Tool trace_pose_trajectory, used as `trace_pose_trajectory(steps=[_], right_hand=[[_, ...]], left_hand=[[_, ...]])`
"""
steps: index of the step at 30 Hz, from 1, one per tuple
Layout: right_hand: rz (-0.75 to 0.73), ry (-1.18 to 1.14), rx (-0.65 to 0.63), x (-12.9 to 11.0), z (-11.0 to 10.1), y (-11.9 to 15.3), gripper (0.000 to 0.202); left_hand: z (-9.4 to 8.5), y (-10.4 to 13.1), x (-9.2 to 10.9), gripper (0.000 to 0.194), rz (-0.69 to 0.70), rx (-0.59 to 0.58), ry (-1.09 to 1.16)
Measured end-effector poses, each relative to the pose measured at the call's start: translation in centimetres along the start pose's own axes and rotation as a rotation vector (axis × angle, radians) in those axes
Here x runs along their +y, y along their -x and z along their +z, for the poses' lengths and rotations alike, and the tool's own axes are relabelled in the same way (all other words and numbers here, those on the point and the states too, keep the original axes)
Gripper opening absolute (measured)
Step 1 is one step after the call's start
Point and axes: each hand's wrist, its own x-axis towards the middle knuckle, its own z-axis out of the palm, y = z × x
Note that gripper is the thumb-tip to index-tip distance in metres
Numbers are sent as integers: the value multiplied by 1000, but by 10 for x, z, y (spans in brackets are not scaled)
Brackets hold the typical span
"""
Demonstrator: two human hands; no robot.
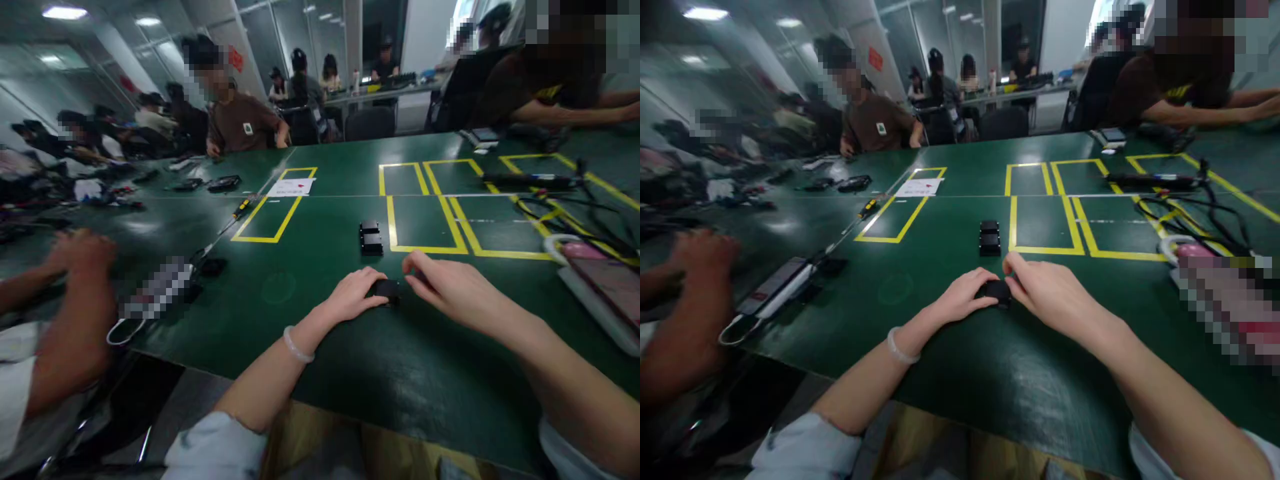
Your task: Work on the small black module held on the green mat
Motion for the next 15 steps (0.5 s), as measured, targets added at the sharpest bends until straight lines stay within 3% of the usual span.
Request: trace_pose_trajectory(steps=[10, 15], right_hand=[[12, 7, 26, 0, 2, -2, 24], [-8, 3, 50, 0, 3, -2, 14]], left_hand=[[-2, 3, 0, 36, -4, 1, 22], [-4, 4, 1, 36, -1, -4, 29]])
